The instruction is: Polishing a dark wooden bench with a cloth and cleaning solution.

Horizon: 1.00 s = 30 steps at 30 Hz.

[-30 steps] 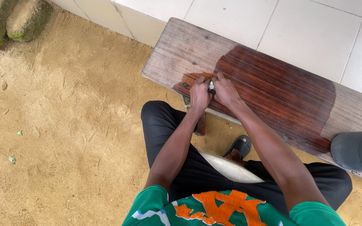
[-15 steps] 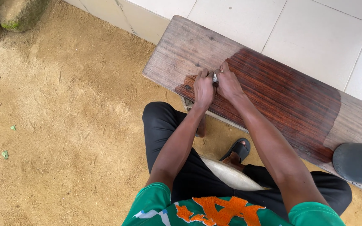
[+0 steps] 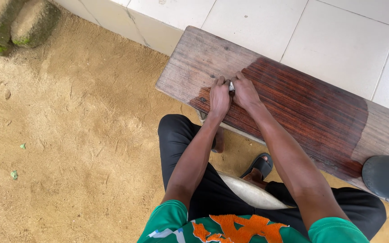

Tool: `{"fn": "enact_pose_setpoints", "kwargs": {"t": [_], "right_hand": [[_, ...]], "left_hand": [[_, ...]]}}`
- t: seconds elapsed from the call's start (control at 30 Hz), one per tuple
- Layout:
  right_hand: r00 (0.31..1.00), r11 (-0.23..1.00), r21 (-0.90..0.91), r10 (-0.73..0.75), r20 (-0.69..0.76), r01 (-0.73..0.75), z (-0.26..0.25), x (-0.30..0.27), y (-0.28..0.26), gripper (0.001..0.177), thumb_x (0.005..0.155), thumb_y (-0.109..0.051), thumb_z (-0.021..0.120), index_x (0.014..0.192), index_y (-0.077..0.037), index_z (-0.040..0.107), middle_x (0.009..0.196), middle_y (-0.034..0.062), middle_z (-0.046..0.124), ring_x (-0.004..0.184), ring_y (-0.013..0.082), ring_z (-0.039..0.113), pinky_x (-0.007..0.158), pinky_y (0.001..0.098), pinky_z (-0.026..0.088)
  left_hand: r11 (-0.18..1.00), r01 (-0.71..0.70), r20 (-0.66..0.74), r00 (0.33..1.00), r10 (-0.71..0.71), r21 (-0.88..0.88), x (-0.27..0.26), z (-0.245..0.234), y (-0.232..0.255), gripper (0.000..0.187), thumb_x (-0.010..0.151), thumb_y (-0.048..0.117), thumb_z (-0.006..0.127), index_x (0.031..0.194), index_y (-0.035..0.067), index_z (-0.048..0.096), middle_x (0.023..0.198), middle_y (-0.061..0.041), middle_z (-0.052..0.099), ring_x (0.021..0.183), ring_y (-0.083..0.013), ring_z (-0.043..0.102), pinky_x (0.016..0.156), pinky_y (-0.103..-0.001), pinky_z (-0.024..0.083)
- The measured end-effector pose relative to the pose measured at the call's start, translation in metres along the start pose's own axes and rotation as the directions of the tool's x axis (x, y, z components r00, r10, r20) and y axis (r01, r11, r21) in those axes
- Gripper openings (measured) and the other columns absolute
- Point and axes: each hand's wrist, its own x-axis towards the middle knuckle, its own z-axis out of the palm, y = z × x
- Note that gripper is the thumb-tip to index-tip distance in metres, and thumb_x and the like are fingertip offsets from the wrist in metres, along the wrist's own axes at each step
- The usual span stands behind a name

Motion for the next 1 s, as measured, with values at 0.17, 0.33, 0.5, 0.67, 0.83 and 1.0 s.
{"fn": "enact_pose_setpoints", "kwargs": {"t": [0.17, 0.33, 0.5, 0.67, 0.83, 1.0], "right_hand": [[0.998, 0.999, 0.003, -0.049, -0.043, 0.049, 0.002, -0.018, -0.001, 0.033, 0.069, 0.011, 0.071, 0.102, 0.009, 0.068, 0.119, 0.0252, 0.059, 0.096, 0.0451, 0.068, 0.083, 0.0502, 0.058], [0.999, 0.999, 0.023, -0.025, -0.033, 0.026, 0.001, -0.040, -0.008, 0.030, 0.072, 0.012, 0.069, 0.102, 0.009, 0.067, 0.116, 0.0237, 0.059, 0.097, 0.0454, 0.068, 0.084, 0.0515, 0.057], [0.998, 0.998, 0.038, -0.041, -0.042, 0.042, 0.000, -0.055, -0.012, 0.031, 0.066, 0.010, 0.070, 0.097, 0.008, 0.066, 0.115, 0.0248, 0.059, 0.096, 0.0466, 0.066, 0.085, 0.0522, 0.057], [1.000, 0.997, 0.074, -0.018, 0.003, 0.018, -0.011, -0.068, -0.020, 0.030, 0.063, 0.007, 0.073, 0.092, 0.007, 0.065, 0.108, 0.0231, 0.059, 0.098, 0.0449, 0.065, 0.087, 0.0511, 0.055], [0.999, 0.997, 0.072, -0.038, -0.011, 0.039, -0.001, -0.074, -0.015, 0.026, 0.065, 0.008, 0.073, 0.090, 0.004, 0.066, 0.104, 0.0209, 0.060, 0.100, 0.0433, 0.064, 0.089, 0.0508, 0.055], [1.000, 0.998, 0.061, 0.010, 0.009, -0.011, -0.004, -0.072, -0.022, 0.036, 0.065, 0.006, 0.074, 0.099, 0.004, 0.063, 0.108, 0.0200, 0.060, 0.099, 0.0432, 0.065, 0.088, 0.0515, 0.055]], "left_hand": [[0.997, -0.062, -0.021, 0.998, 0.061, -0.042, -0.014, -0.012, 0.008, 0.027, 0.080, -0.003, 0.062, 0.104, -0.009, 0.071, 0.105, -0.025, 0.063, 0.099, -0.0424, 0.064, 0.084, -0.050, 0.054], [0.995, -0.089, -0.007, 0.996, 0.088, -0.048, -0.029, -0.023, 0.016, 0.019, 0.082, -0.001, 0.062, 0.097, -0.008, 0.071, 0.105, -0.027, 0.063, 0.098, -0.0444, 0.064, 0.082, -0.052, 0.054], [0.993, -0.097, 0.041, 0.994, 0.100, -0.065, -0.041, -0.031, 0.020, 0.031, 0.062, -0.003, 0.069, 0.094, -0.004, 0.072, 0.100, -0.024, 0.065, 0.094, -0.0452, 0.065, 0.081, -0.051, 0.055], [0.990, -0.059, 0.112, 0.991, 0.074, -0.132, -0.043, -0.040, 0.018, 0.028, 0.059, -0.003, 0.074, 0.087, -0.003, 0.073, 0.092, -0.023, 0.066, 0.086, -0.0447, 0.068, 0.077, -0.052, 0.055], [0.991, -0.060, 0.167, 0.983, 0.080, -0.122, -0.043, -0.043, 0.018, 0.024, 0.056, -0.003, 0.075, 0.080, -0.003, 0.074, 0.089, -0.024, 0.066, 0.080, -0.0458, 0.067, 0.073, -0.053, 0.055], [0.998, -0.009, 0.126, 0.992, 0.016, -0.056, -0.050, -0.030, 0.017, 0.023, 0.060, -0.004, 0.073, 0.082, -0.003, 0.071, 0.091, -0.023, 0.065, 0.085, -0.0449, 0.067, 0.074, -0.053, 0.056]]}}
